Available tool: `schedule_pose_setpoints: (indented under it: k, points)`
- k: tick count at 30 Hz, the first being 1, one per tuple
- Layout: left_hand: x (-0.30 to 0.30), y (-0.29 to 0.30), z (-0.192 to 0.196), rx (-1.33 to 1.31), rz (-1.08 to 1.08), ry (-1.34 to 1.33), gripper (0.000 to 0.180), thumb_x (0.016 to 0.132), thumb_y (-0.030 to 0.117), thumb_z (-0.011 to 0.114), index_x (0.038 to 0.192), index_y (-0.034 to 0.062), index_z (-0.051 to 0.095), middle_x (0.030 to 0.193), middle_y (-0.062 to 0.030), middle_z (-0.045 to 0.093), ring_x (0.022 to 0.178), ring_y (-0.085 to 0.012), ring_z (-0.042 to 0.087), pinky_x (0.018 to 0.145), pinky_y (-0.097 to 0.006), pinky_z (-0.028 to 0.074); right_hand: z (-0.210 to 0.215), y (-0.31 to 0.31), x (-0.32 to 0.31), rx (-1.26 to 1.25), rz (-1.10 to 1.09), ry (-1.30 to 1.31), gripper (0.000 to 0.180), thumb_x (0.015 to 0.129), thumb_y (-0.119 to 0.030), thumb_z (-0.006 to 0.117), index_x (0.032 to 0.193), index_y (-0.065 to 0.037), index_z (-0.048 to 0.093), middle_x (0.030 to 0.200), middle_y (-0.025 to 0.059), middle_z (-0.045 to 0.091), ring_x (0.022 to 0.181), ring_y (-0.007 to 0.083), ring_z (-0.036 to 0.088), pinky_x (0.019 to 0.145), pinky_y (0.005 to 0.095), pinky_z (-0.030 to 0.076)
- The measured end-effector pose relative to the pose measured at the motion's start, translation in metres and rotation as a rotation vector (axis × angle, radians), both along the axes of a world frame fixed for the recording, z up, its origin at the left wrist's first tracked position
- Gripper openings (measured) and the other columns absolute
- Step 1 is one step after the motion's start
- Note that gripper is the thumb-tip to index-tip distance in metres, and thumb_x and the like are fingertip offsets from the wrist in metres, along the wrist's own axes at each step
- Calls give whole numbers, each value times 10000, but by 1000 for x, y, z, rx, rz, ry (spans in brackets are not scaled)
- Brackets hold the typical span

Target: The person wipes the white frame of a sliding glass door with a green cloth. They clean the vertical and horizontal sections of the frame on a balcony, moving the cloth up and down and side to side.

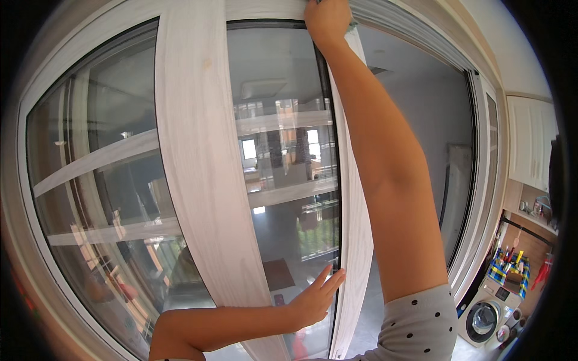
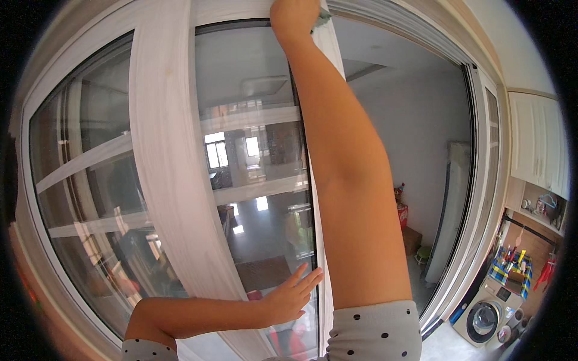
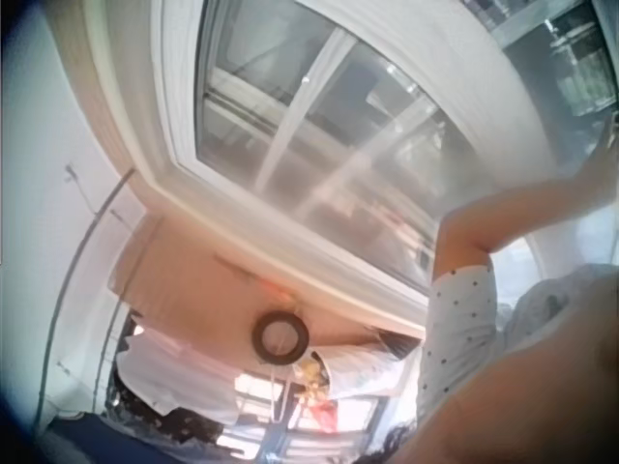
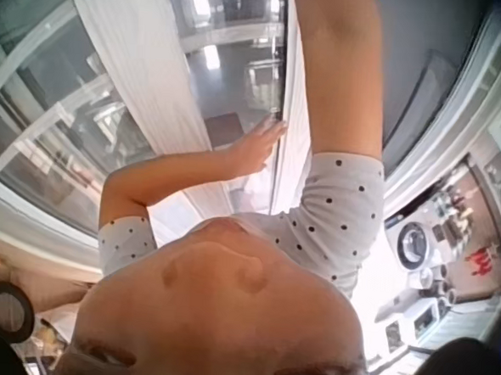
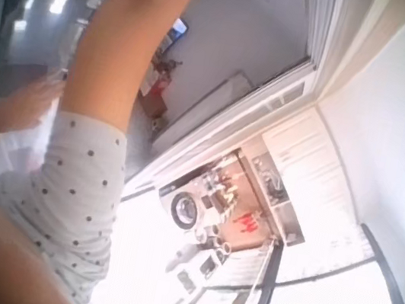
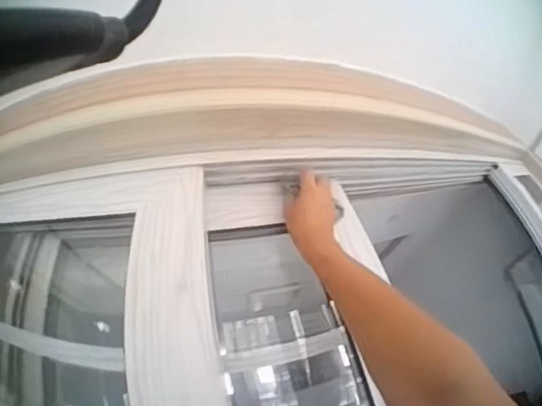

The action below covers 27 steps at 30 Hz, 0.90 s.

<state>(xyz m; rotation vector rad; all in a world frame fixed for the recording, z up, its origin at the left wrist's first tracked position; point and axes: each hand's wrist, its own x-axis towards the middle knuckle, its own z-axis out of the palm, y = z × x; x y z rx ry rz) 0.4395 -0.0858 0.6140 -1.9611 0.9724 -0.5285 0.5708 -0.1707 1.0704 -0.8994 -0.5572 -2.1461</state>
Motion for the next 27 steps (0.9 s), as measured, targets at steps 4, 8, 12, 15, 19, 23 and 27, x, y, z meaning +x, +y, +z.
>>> schedule_pose_setpoints:
  k: [4,8,12,15,19,23,27]
  points:
    - [6,4,-10,-77,-75,-9,373,849,359,520,899,39,703,1462,-178,347,1407,-349,166,1121,-584,74,8,44,-22,-372,4,-81,228,775,-192,590,962,-63,614,986,171,608,966,392,544,765,496,462]
    - [3,3,-9,-77,-103,-17,334,839,303,520,899,30,704,1461,-179,349,1407,-353,165,1118,-591,73,-39,38,-83,-210,-326,39,219,785,-188,570,964,-78,628,992,161,610,974,363,552,758,507,473]
    - [2,-3,-16,-41,-124,-41,334,858,278,501,997,39,688,1472,-175,330,1409,-350,158,1113,-601,57,19,60,-35,-275,-266,101,214,805,-167,539,976,-81,635,1010,130,620,998,329,558,794,522,463]
    - [50,16,-64,97,-122,-448,364,868,277,491,1093,46,658,1482,-169,311,1410,-349,155,1111,-603,47,18,96,-45,-291,-127,-45,195,814,-149,522,958,-78,632,1015,126,628,999,321,565,818,528,451]
    - [36,16,-52,34,-108,-318,419,879,287,475,1196,48,609,1491,-152,301,1413,-350,146,1109,-601,62,13,85,-68,-316,-402,81,200,823,-143,512,965,-87,641,1059,118,637,1007,301,572,830,495,441]
    - [15,8,-29,9,-98,-186,434,888,290,466,1223,44,592,1494,-144,298,1415,-348,140,1110,-591,79,14,70,-51,-146,-454,335,213,840,-163,500,978,-96,647,1045,74,642,1053,262,554,818,478,428]
    - [50,18,-71,156,-99,-577,417,891,292,470,1202,48,603,1487,-140,311,1413,-335,152,1112,-588,80,6,85,-57,16,-392,266,214,852,-174,481,969,-106,647,1006,57,644,1058,244,538,776,496,413]
